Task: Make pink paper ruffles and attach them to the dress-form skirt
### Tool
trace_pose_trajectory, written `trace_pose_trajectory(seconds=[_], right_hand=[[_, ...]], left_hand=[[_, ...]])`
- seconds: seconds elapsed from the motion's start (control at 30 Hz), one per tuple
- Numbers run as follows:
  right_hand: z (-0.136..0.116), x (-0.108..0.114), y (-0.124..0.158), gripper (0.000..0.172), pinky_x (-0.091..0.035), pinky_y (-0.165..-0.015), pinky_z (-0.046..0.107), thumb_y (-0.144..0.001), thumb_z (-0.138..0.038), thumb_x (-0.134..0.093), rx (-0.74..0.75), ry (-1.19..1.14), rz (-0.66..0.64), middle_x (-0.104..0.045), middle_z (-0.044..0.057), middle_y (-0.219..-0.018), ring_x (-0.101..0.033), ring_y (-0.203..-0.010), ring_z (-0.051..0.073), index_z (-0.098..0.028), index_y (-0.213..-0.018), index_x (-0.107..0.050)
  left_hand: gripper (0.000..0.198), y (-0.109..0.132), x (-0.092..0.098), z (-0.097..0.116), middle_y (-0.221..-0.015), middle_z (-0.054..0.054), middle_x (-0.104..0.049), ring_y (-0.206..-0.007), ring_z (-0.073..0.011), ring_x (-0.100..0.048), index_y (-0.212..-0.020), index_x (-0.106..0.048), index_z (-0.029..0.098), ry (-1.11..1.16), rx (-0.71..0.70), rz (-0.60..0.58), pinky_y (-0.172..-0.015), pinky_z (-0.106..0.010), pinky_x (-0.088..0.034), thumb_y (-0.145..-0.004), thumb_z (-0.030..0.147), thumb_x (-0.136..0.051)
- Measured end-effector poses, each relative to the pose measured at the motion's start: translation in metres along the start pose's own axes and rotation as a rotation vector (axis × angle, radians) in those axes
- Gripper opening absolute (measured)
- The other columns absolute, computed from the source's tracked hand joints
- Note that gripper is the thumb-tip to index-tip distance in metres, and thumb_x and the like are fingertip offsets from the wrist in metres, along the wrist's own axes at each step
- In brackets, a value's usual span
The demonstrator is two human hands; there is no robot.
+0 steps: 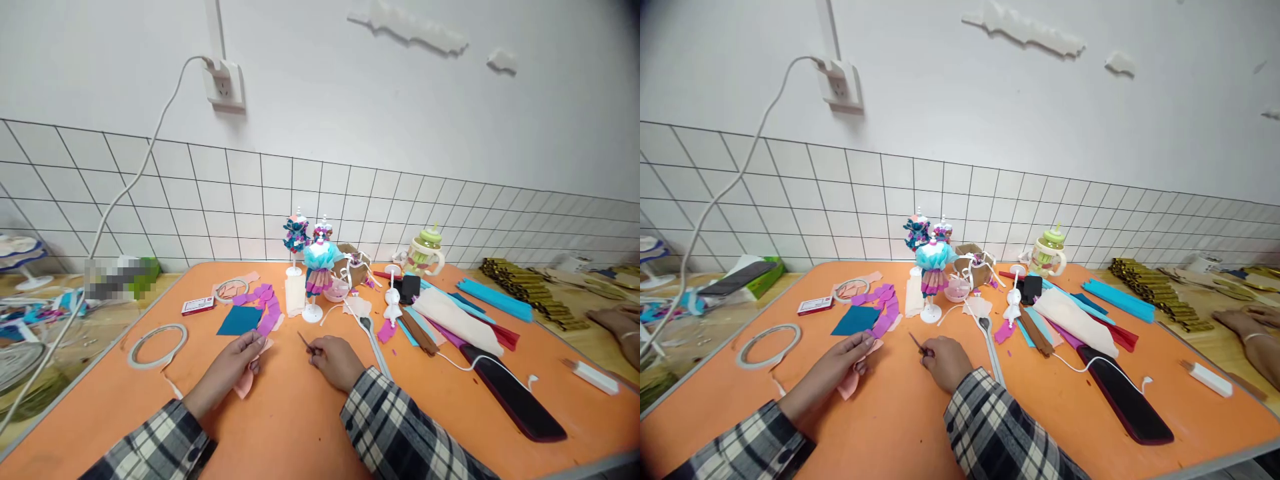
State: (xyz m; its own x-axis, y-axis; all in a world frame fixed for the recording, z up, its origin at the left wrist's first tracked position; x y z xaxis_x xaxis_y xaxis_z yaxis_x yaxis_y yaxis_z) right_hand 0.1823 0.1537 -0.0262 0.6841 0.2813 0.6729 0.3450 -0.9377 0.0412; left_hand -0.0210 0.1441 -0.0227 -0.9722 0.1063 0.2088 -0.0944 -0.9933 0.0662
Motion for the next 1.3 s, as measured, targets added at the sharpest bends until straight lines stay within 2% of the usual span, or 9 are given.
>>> trace_pose_trajectory(seconds=[0.1,0.17,0.27,0.37,0.5,0.6,0.77,1.07,1.3], right_hand=[[0.002,-0.013,0.001,0.026,-0.046,-0.05,0.022,-0.096,-0.024,-0.046,-0.061,-0.231,-0.061,-0.069,0.004,-0.099,-0.063,-0.056,0.009,-0.019,-0.115,-0.062],[-0.001,-0.023,0.004,0.028,-0.044,-0.043,0.02,-0.095,-0.033,-0.051,-0.1,-0.362,-0.102,-0.067,0.002,-0.096,-0.058,-0.049,0.007,-0.019,-0.117,-0.06],[-0.007,-0.035,0.009,0.045,-0.046,-0.042,0.02,-0.078,-0.05,-0.075,-0.148,-0.498,-0.159,-0.062,-0.002,-0.079,-0.056,-0.049,0.008,-0.017,-0.106,-0.064],[-0.009,-0.045,0.013,0.054,-0.046,-0.041,0.021,-0.063,-0.057,-0.084,-0.193,-0.577,-0.211,-0.056,-0.005,-0.065,-0.055,-0.048,0.009,-0.015,-0.091,-0.065],[-0.007,-0.051,0.013,0.05,-0.044,-0.043,0.02,-0.062,-0.056,-0.084,-0.223,-0.638,-0.211,-0.057,-0.006,-0.062,-0.052,-0.046,0.007,-0.016,-0.081,-0.061],[-0.007,-0.052,0.012,0.045,-0.042,-0.045,0.02,-0.064,-0.052,-0.085,-0.219,-0.668,-0.204,-0.059,-0.005,-0.061,-0.05,-0.046,0.006,-0.016,-0.077,-0.061],[-0.006,-0.039,0.01,0.043,-0.041,-0.047,0.021,-0.063,-0.051,-0.085,-0.192,-0.706,-0.162,-0.06,-0.005,-0.06,-0.049,-0.046,0.007,-0.017,-0.075,-0.062],[0.018,-0.002,0.01,0.046,-0.042,-0.045,0.022,-0.062,-0.054,-0.083,-0.196,-0.727,-0.082,-0.06,-0.003,-0.063,-0.049,-0.047,0.007,-0.016,-0.077,-0.061],[0.047,0.028,0.006,0.043,-0.039,-0.045,0.02,-0.061,-0.049,-0.081,-0.227,-0.732,0.036,-0.059,-0.003,-0.066,-0.05,-0.05,0.007,-0.017,-0.079,-0.059]], left_hand=[[0.045,0.012,-0.017,-0.003,-0.056,0.009,-0.044,-0.043,-0.0119,-0.046,-0.079,-0.05,0.023,-0.005,0.074,-0.071,-0.045,-0.024,-0.042,-0.085,0.067,-0.059],[0.043,0.021,-0.031,-0.004,-0.054,0.009,-0.046,-0.038,-0.0105,-0.042,-0.079,-0.053,0.023,-0.024,0.12,-0.128,-0.038,-0.022,-0.035,-0.084,0.065,-0.062],[0.046,0.029,-0.045,-0.007,-0.054,0.009,-0.049,-0.036,-0.0095,-0.042,-0.08,-0.052,0.023,-0.039,0.153,-0.17,-0.034,-0.02,-0.031,-0.083,0.068,-0.06],[0.051,0.031,-0.053,-0.011,-0.053,0.009,-0.048,-0.035,-0.0096,-0.043,-0.078,-0.048,0.024,-0.044,0.158,-0.173,-0.033,-0.02,-0.032,-0.084,0.074,-0.051],[0.053,0.032,-0.059,-0.012,-0.054,0.008,-0.049,-0.034,-0.0104,-0.046,-0.079,-0.046,0.025,-0.045,0.153,-0.202,-0.032,-0.021,-0.034,-0.087,0.077,-0.043],[0.053,0.034,-0.062,-0.008,-0.055,0.009,-0.05,-0.035,-0.0103,-0.047,-0.081,-0.047,0.024,-0.047,0.144,-0.235,-0.033,-0.021,-0.035,-0.086,0.077,-0.045],[0.05,0.036,-0.065,-0.002,-0.057,0.007,-0.057,-0.033,-0.0097,-0.044,-0.083,-0.05,0.023,-0.085,0.143,-0.31,-0.031,-0.021,-0.028,-0.08,0.072,-0.061],[0.048,0.029,-0.05,0.006,-0.06,0.005,-0.056,-0.053,-0.012,-0.048,-0.077,-0.057,0.02,-0.067,0.079,-0.355,-0.055,-0.025,-0.037,-0.08,0.067,-0.064],[0.042,0.035,-0.051,0.007,-0.063,0.004,-0.057,-0.058,-0.0146,-0.052,-0.08,-0.059,0.019,-0.02,0.139,-0.417,-0.058,-0.026,-0.038,-0.076,0.059,-0.07]])
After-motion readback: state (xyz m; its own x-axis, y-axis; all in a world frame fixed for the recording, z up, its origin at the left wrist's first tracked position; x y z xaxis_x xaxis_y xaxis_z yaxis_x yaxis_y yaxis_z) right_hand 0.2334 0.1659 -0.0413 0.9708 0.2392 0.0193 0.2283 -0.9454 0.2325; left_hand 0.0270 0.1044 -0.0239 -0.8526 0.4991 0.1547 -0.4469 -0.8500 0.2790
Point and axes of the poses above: each hand's wrist, its own y-axis away from the middle knuckle, its own x-axis out of the back of the hand, z = x × y, the point moved 10 cm from there along -y, towards the middle knuckle
